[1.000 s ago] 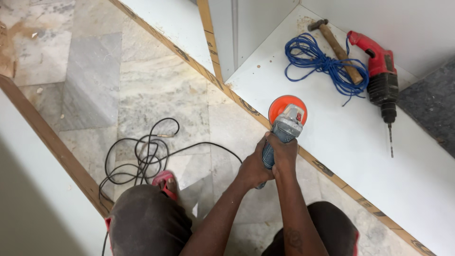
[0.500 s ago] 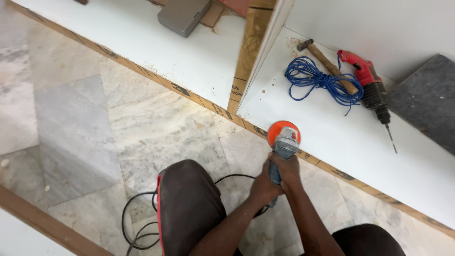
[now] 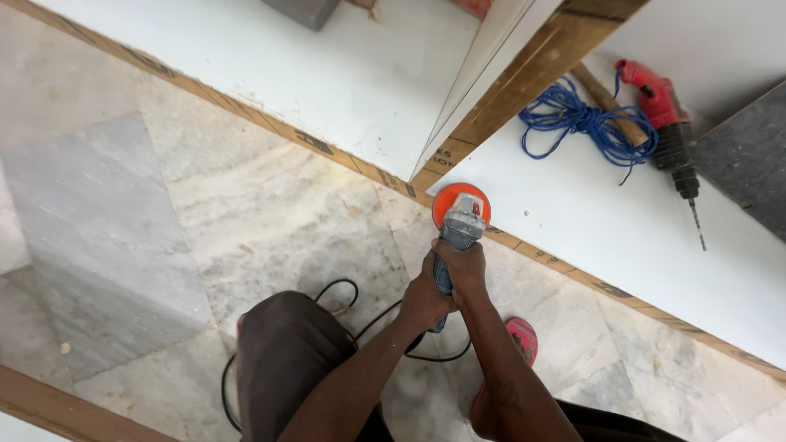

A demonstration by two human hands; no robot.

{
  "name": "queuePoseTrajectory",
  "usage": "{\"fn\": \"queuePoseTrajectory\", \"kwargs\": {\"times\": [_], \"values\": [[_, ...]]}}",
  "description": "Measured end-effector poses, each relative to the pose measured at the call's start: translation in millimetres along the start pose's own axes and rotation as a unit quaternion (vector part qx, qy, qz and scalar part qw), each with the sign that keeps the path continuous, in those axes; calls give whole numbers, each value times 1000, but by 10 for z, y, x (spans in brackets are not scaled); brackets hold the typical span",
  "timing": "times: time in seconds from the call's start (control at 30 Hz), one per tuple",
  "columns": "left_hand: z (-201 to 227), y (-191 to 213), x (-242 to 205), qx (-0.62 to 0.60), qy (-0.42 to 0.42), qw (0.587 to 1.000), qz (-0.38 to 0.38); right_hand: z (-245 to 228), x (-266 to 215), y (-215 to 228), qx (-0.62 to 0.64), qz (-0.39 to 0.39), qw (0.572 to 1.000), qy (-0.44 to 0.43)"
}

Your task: The person uses an angle grinder with a sanding disc to smooth the edges of a wooden frame installed on the floor. They move the tool along the base of the frame, focusing on corners and straight sections.

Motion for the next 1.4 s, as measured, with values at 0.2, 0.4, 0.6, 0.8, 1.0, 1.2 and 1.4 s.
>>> {"fn": "queuePoseTrajectory", "kwargs": {"times": [0.2, 0.4, 0.6, 0.8, 1.0, 1.2, 1.4], "values": [[-198, 88, 116, 4, 49, 999, 1, 55, 136, -178, 0, -2, 1000, -10], [-265, 152, 166, 2, 72, 997, -1, 96, 189, -258, -7, 4, 1000, -14], [-331, 181, 153, -36, 48, 998, 4, 176, 184, -330, 4, -12, 1000, -19], [-329, 185, 142, 4, 75, 997, -1, 190, 170, -340, 27, -23, 999, -16], [-314, 153, 130, 33, 88, 995, -15, 254, 189, -302, 41, -18, 999, -21], [-302, 126, 155, 45, 97, 994, -13, 251, 211, -260, 43, -12, 999, -19], [-325, 140, 172, 28, 85, 996, -1, 224, 212, -279, 29, -9, 999, -21]]}}
Point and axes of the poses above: each hand's wrist, its own x-axis towards the middle knuckle, its own y-axis out of the back of the hand, z = x × y, the point moved 8 cm from there along x, towards the middle knuckle, and after that the axes turned 3 degrees about -z, right-handed, at the moved point
